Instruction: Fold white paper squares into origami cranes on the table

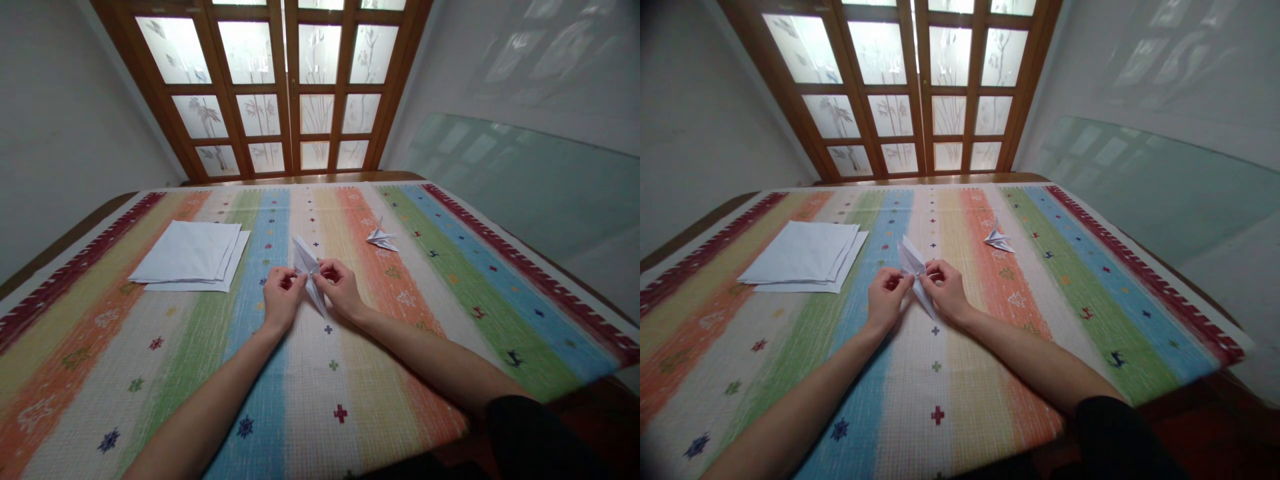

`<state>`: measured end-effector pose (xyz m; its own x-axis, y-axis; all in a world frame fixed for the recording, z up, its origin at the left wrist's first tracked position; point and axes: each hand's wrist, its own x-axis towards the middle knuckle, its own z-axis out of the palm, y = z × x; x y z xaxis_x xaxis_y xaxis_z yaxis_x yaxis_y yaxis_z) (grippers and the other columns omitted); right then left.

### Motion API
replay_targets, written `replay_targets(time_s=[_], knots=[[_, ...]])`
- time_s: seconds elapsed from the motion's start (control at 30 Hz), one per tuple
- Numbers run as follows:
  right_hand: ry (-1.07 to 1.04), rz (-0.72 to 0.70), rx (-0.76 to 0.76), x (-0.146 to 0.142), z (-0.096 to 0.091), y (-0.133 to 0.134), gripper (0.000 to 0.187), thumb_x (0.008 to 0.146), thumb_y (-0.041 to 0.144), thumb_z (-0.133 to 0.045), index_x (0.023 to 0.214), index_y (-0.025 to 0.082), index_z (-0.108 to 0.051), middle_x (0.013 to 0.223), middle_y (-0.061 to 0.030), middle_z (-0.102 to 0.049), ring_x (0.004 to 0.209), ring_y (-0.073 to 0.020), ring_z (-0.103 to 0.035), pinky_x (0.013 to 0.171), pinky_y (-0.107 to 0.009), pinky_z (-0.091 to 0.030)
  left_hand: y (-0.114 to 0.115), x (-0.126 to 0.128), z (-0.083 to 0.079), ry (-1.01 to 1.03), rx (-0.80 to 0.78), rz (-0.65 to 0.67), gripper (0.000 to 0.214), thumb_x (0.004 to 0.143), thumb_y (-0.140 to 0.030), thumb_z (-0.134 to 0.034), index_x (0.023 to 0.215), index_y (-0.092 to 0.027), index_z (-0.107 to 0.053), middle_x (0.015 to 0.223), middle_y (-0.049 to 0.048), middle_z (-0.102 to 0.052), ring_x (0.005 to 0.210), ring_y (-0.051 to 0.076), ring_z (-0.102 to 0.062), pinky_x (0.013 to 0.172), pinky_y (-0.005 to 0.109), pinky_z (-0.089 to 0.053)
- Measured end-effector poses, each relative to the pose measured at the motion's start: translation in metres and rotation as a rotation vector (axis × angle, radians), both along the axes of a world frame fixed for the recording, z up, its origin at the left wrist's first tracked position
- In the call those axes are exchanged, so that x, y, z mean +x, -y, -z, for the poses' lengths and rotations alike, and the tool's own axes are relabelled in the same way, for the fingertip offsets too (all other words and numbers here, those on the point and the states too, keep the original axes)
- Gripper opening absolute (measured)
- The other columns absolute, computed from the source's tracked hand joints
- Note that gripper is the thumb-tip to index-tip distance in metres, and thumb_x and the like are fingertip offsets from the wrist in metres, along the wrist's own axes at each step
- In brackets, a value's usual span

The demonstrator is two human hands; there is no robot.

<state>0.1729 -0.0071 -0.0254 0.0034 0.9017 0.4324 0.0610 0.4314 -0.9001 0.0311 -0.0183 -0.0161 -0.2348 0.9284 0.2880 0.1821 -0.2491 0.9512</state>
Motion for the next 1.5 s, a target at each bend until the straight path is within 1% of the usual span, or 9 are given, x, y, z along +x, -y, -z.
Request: replay_targets(time_s=[0.27,0.43,0.6,0.7,0.8,1.0,1.17,1.3,1.5], knots=[[0.255,0.228,0.453,-0.004,-0.007,0.009,0.006,0.083,0.02,-0.063,0.077,0.021,-0.062,0.09,-0.0057,-0.067,0.083,-0.0174,-0.065,0.07,-0.031,-0.054,0.012,0.007,-0.007,-0.106,0.054,-0.06,0.017,0.078,-0.032,-0.064,0.07,-0.017,-0.062,0.062,-0.0025,-0.06,0.057,0.011,-0.053,0.058,0.023,-0.042],[0.305,0.328,0.579,-0.003,-0.009,0.008,0.01,0.082,0.014,-0.062,0.075,0.021,-0.062,0.086,-0.0047,-0.065,0.079,-0.0163,-0.065,0.068,-0.03,-0.054,0.017,0.011,-0.003,-0.091,0.094,0.027,0.017,0.082,-0.032,-0.062,0.085,-0.017,-0.069,0.077,0.0033,-0.071,0.068,0.015,-0.065,0.066,0.026,-0.049],[0.39,0.308,0.644,-0.002,-0.007,0.008,0.009,0.085,0.016,-0.06,0.088,0.022,-0.066,0.092,-0.0056,-0.065,0.083,-0.0171,-0.066,0.072,-0.031,-0.057,0.018,0.012,0.0,-0.01,0.092,0.067,0.02,0.083,-0.03,-0.06,0.094,-0.017,-0.071,0.088,0.0061,-0.074,0.077,0.017,-0.068,0.073,0.029,-0.053],[0.454,0.265,0.705,-0.001,-0.006,0.009,0.02,0.086,0.014,-0.058,0.102,0.023,-0.066,0.1,-0.0082,-0.066,0.089,-0.019,-0.067,0.076,-0.033,-0.058,0.017,0.013,-0.002,0.094,0.083,0.078,0.022,0.082,-0.034,-0.061,0.092,-0.016,-0.07,0.083,0.0055,-0.073,0.075,0.016,-0.067,0.071,0.028,-0.053],[0.489,0.23,0.755,-0.001,-0.005,0.009,0.024,0.085,0.012,-0.057,0.105,0.021,-0.065,0.101,-0.0099,-0.068,0.091,-0.0205,-0.067,0.076,-0.034,-0.058,0.016,0.014,-0.004,0.192,0.065,0.121,0.023,0.079,-0.037,-0.066,0.087,-0.016,-0.067,0.076,0.0027,-0.069,0.069,0.014,-0.064,0.065,0.024,-0.051],[0.41,0.193,0.712,-0.001,-0.006,0.008,0.027,0.084,0.011,-0.058,0.109,0.022,-0.059,0.094,-0.0055,-0.07,0.085,-0.0185,-0.067,0.073,-0.033,-0.057,0.01,0.014,-0.004,0.302,0.009,0.101,0.017,0.076,-0.032,-0.066,0.076,-0.016,-0.059,0.066,-0.0008,-0.062,0.059,0.011,-0.058,0.058,0.021,-0.046],[0.432,0.336,0.638,-0.001,-0.005,0.009,0.026,0.08,0.015,-0.059,0.105,0.023,-0.061,0.095,-0.0067,-0.066,0.088,-0.0224,-0.064,0.076,-0.039,-0.054,0.009,0.014,-0.004,0.331,-0.009,0.082,0.018,0.073,-0.03,-0.068,0.078,-0.017,-0.056,0.071,0.0005,-0.064,0.063,0.012,-0.06,0.062,0.023,-0.049],[0.408,0.228,0.623,-0.001,-0.007,0.01,0.031,0.081,0.012,-0.055,0.109,0.023,-0.062,0.097,-0.0071,-0.067,0.09,-0.0227,-0.063,0.078,-0.04,-0.053,0.01,0.014,-0.003,0.293,-0.014,0.077,0.018,0.071,-0.029,-0.069,0.08,-0.016,-0.058,0.076,0.0019,-0.066,0.066,0.013,-0.062,0.066,0.026,-0.051],[0.386,0.153,0.537,-0.002,-0.011,0.013,0.022,0.088,0.016,-0.053,0.102,0.025,-0.067,0.09,-0.0048,-0.071,0.084,-0.0205,-0.065,0.076,-0.038,-0.051,0.008,0.014,0.001,0.251,0.007,0.024,0.021,0.066,-0.029,-0.072,0.081,-0.015,-0.065,0.077,0.0055,-0.071,0.072,0.017,-0.065,0.07,0.03,-0.053]])
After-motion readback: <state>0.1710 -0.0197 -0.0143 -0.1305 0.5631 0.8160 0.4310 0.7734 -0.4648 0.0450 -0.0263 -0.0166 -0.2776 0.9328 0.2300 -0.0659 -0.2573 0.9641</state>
